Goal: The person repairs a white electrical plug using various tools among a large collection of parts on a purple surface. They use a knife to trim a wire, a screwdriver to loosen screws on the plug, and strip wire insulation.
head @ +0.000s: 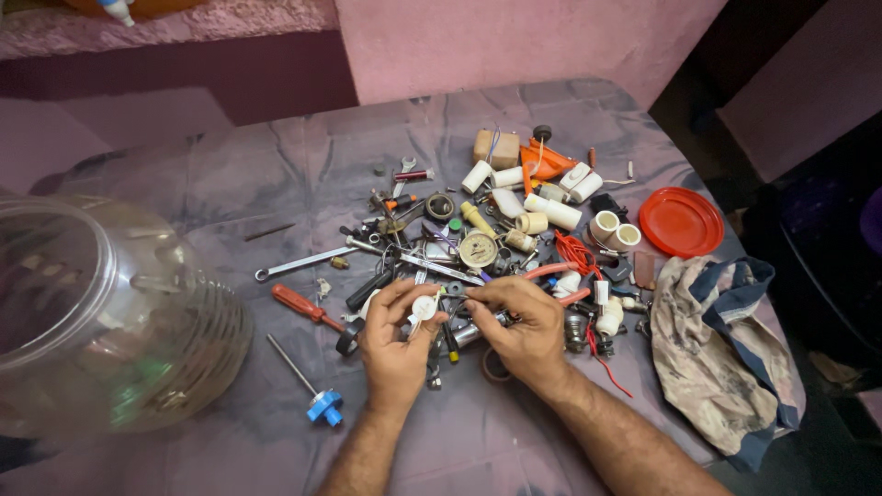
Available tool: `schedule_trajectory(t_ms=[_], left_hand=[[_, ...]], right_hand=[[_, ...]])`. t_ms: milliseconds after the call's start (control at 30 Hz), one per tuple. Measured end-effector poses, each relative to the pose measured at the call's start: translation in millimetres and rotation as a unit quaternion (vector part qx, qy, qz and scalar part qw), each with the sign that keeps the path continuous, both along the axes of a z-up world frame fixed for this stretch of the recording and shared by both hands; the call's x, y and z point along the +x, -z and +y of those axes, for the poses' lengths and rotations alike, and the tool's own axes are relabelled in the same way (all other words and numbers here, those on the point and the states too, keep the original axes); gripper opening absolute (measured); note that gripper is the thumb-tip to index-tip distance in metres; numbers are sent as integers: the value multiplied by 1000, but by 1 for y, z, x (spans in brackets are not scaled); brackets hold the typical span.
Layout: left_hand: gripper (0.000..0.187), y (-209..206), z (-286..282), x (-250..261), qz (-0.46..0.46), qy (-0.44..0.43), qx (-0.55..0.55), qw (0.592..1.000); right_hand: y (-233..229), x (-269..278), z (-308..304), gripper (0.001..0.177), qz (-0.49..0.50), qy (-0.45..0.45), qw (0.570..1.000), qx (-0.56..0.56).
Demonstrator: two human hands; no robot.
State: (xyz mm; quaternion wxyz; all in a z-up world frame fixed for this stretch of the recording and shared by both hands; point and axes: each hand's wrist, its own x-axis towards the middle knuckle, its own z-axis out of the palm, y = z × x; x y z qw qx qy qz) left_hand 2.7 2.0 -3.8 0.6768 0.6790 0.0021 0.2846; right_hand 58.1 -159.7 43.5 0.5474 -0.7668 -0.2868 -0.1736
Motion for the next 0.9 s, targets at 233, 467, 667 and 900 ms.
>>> schedule_trajectory(t_ms=[233, 467, 667, 900], left_hand=[[53, 7, 0, 3, 21, 11, 38, 999], [44, 16, 15, 8, 11, -10, -180, 984], [42, 7, 24, 10, 23, 95, -339, 935], [42, 10, 13, 9, 58, 131, -310, 940]], right_hand=[[5, 2, -3, 8, 36, 2, 997, -75], [-4, 4, -9, 13, -2, 60, 998, -2], [1, 7, -8, 17, -19, 72, 997, -9], [4, 0, -9, 15, -90, 28, 995, -13]])
